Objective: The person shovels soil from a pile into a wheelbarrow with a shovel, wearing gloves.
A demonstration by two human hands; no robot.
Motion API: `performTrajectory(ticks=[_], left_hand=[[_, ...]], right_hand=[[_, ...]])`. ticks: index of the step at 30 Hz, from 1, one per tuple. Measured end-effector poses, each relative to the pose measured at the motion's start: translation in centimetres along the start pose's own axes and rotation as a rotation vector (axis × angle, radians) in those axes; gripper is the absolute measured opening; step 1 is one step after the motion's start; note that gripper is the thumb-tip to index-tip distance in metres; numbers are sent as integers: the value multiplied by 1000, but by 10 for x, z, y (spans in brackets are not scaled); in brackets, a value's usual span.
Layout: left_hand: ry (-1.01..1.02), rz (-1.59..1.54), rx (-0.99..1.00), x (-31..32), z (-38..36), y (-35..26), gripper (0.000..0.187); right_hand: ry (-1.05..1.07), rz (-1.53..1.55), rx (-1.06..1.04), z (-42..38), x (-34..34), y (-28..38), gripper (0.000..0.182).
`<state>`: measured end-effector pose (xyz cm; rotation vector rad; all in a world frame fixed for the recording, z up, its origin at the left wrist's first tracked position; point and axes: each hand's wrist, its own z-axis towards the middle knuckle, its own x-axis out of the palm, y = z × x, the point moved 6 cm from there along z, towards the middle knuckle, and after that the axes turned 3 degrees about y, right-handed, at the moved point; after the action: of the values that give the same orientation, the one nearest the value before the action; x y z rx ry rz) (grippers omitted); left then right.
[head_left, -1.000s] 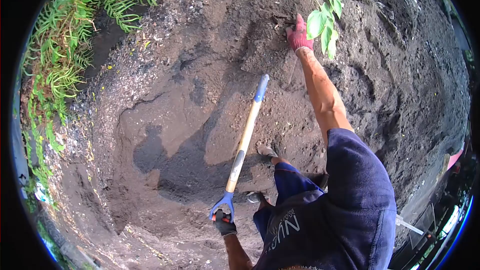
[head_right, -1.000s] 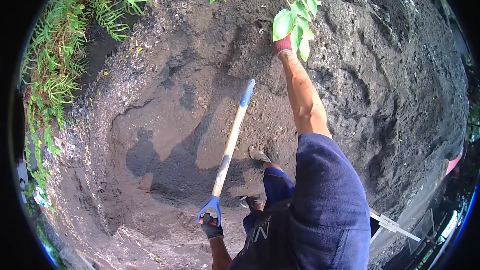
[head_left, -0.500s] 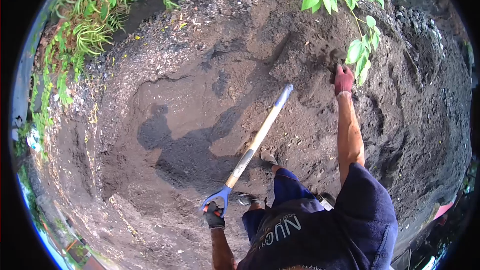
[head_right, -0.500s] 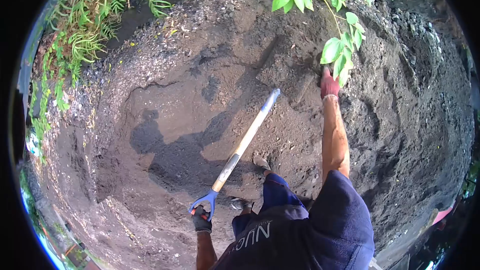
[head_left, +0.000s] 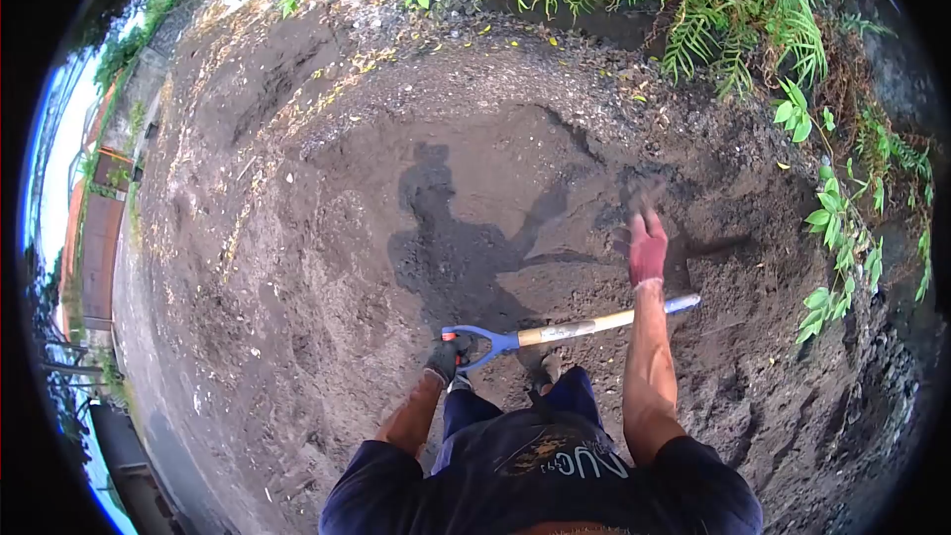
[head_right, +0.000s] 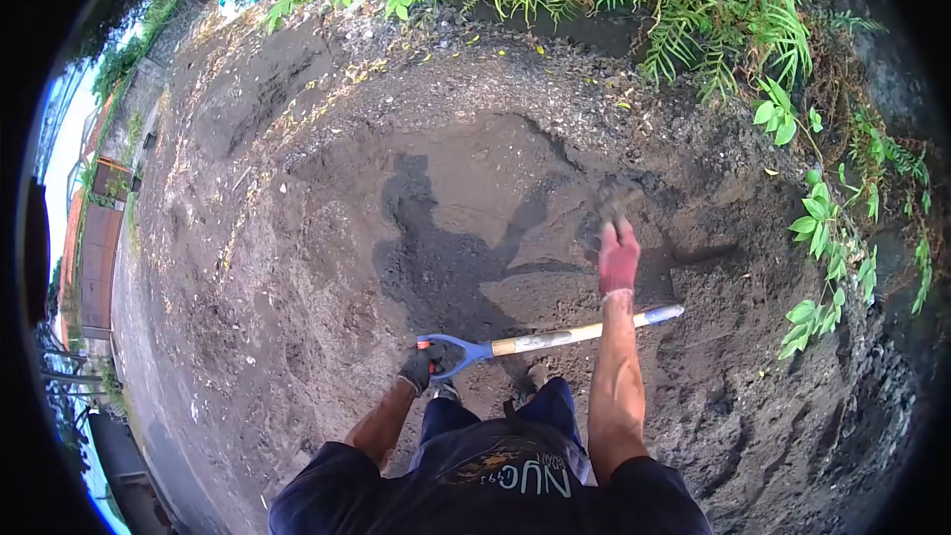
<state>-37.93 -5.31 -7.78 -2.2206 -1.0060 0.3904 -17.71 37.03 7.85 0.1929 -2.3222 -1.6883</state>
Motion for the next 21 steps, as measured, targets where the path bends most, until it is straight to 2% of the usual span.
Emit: performTrajectory(ticks=[1,2,3,5,6,8,10,12,14,16,17,18,19,21], left_hand=[[-6,-12,4,-2,-7,4,11],[6,-45,5,0,-7,1,11],[18,-77,5,1,-6,-2,11],[27,-106,34,2,-10,-1,12],[46,-98,20,2,-11,0,12],[41,-129,-21,1,-12,6,12],[41,-141,-2,1,-13,8,12],[34,-142,13,4,-25,-5,12],[-57,-69,-82,12,-52,-29,13],[-41,-61,-76,5,-41,-12,13],[-24,-59,-64,4,-37,-7,13],[-21,-48,-74,4,-38,-5,13],[1,-78,-63,5,-41,-7,13],[20,-89,-66,8,-48,-8,13]], right_hand=[[281,-199,-104,-6,90,48,52],[317,-562,-720,-8,159,75,59],[402,-568,-865,-38,205,115,60],[690,-385,-1126,-90,249,167,56],[696,-382,-1130,-101,248,181,56],[985,-443,-837,-122,238,170,41],[752,-469,-902,-118,193,131,36],[392,-674,-723,-91,117,56,28],[-6,-935,-534,-80,11,-38,30],[-360,-909,-61,-94,-103,-131,48],[-557,-702,92,-105,-153,-177,61],[-765,-902,283,-120,-173,-183,74],[-822,-480,454,-117,-209,-248,78],[-566,327,714,-114,-178,-241,74]])
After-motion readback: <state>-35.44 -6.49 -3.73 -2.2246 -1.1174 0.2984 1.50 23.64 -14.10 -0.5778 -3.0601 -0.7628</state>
